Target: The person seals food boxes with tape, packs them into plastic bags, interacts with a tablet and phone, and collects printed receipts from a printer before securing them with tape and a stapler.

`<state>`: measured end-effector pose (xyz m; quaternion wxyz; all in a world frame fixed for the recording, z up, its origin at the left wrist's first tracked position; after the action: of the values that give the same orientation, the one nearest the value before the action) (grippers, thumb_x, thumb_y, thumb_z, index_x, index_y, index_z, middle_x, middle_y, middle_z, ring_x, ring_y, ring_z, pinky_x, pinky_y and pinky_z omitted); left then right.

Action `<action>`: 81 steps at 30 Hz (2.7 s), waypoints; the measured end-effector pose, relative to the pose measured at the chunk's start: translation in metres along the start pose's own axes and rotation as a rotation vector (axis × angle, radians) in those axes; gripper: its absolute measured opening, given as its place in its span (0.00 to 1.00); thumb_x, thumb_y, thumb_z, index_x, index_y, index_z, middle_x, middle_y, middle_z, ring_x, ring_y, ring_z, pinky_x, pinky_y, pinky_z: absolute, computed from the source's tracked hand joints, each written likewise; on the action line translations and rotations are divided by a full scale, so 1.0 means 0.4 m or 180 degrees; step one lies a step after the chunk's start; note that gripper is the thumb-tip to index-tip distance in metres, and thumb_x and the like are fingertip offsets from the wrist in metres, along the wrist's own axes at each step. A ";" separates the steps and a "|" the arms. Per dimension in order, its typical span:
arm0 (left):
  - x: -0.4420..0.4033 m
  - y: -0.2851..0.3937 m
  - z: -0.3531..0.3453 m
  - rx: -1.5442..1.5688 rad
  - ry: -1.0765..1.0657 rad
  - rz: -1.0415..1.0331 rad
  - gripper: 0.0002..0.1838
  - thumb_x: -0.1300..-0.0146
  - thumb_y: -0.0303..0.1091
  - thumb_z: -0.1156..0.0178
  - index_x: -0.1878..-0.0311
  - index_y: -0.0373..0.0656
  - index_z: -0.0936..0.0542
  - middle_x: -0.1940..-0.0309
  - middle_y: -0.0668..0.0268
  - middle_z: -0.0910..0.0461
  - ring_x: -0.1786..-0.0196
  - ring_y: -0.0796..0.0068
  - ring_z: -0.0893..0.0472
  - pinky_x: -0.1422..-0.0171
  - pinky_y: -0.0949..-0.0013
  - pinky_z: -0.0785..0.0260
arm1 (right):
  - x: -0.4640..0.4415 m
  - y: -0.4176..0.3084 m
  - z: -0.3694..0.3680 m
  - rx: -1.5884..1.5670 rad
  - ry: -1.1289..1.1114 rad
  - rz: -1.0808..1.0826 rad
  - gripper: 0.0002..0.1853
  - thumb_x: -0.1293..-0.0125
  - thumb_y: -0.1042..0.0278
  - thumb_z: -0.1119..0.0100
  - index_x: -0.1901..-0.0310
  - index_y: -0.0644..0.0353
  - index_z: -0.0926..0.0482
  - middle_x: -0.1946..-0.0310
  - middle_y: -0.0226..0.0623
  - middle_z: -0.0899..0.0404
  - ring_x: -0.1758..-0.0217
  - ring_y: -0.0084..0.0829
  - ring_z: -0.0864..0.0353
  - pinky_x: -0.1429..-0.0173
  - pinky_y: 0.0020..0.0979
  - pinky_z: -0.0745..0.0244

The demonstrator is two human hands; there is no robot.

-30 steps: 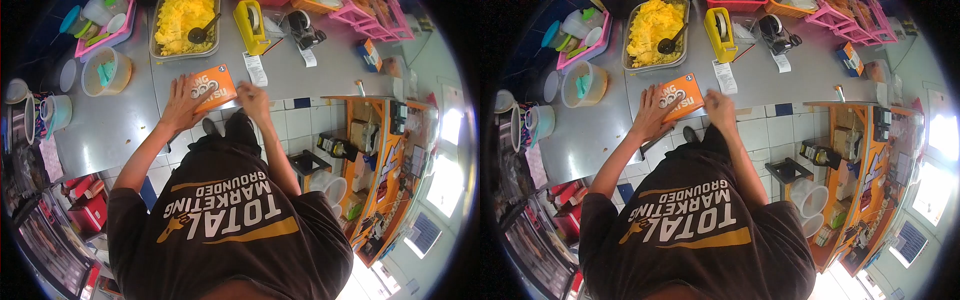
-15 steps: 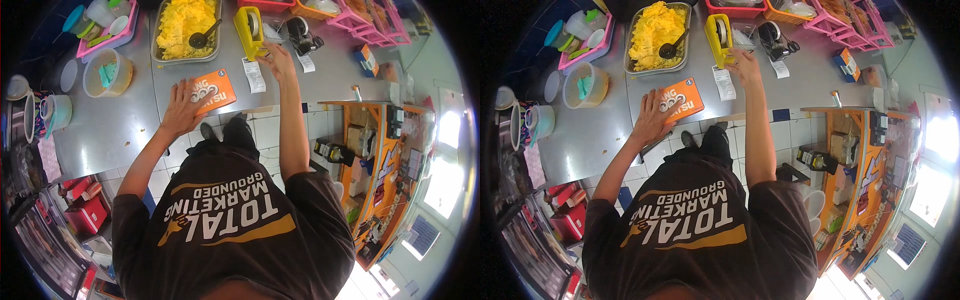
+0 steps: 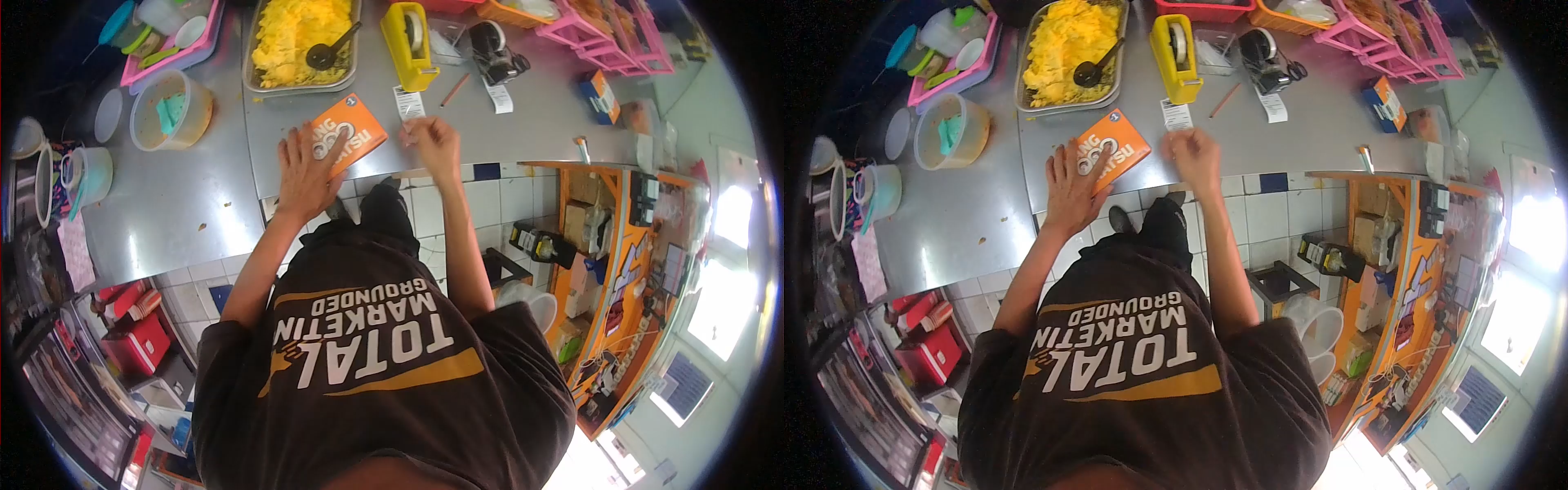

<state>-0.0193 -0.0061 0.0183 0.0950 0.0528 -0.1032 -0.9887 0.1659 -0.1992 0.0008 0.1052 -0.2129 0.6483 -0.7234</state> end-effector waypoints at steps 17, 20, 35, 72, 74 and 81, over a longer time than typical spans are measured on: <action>-0.015 0.019 0.004 0.0054 -0.0119 0.0033 0.42 0.34 0.46 0.33 0.18 0.64 0.38 0.22 0.39 0.50 0.26 0.26 0.45 0.23 0.29 0.52 | 0.087 0.110 -0.136 -0.0076 -0.1351 -0.0283 0.11 0.30 0.65 0.30 0.57 0.66 0.14 0.68 0.38 0.11 0.72 0.23 0.17 0.64 0.26 0.20; -0.030 0.024 0.006 -0.0082 0.0026 0.0005 0.43 0.39 0.48 0.30 0.20 0.60 0.34 0.27 0.37 0.47 0.28 0.29 0.43 0.25 0.28 0.50 | 0.046 0.096 -0.104 0.1415 -0.1244 0.1303 0.11 0.37 0.63 0.28 0.63 0.62 0.15 0.67 0.45 0.15 0.68 0.44 0.16 0.62 0.40 0.20; -0.127 0.223 0.015 -0.0077 0.0154 0.1076 0.60 0.55 0.44 0.20 0.17 0.57 0.41 0.35 0.43 0.35 0.34 0.40 0.32 0.30 0.43 0.40 | -0.284 -0.022 0.376 0.3195 0.0084 -0.0034 0.13 0.38 0.58 0.35 0.66 0.61 0.17 0.67 0.49 0.13 0.61 0.52 0.11 0.57 0.49 0.16; -1.418 1.492 -0.327 -0.0873 -0.1504 -0.2006 0.61 0.59 0.19 0.31 0.16 0.46 0.47 0.18 0.44 0.51 0.15 0.41 0.54 0.12 0.43 0.62 | -0.859 0.083 2.669 0.4458 0.2280 -0.1008 0.12 0.37 0.62 0.33 0.53 0.48 0.09 0.51 0.43 0.17 0.46 0.44 0.16 0.46 0.45 0.18; -1.403 1.558 -0.284 -0.0738 -0.1599 -0.1793 0.60 0.57 0.20 0.33 0.16 0.46 0.47 0.18 0.43 0.51 0.15 0.39 0.54 0.12 0.42 0.62 | -0.848 0.068 2.674 0.3826 0.2566 -0.0892 0.11 0.40 0.60 0.29 0.56 0.48 0.09 0.49 0.44 0.19 0.45 0.46 0.17 0.44 0.46 0.19; -1.399 1.867 -0.351 0.1843 -0.0562 -0.2468 0.37 0.51 0.23 0.39 0.31 0.35 0.25 0.31 0.43 0.28 0.31 0.40 0.26 0.27 0.43 0.33 | -0.871 0.101 2.717 0.3480 0.2847 -0.0666 0.09 0.40 0.58 0.28 0.62 0.50 0.08 0.55 0.43 0.17 0.48 0.48 0.17 0.46 0.46 0.19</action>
<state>0.6767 -0.6396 0.0891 -0.3076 0.0275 -0.3542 -0.8827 0.9531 -1.0260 -0.0237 -0.1490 0.1264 0.1499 -0.9692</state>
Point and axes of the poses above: each hand's wrist, its own x-axis away from the middle knuckle, its own z-axis out of the back of the hand, y = z × x, the point moved 1 cm from there along -x, towards the middle knuckle
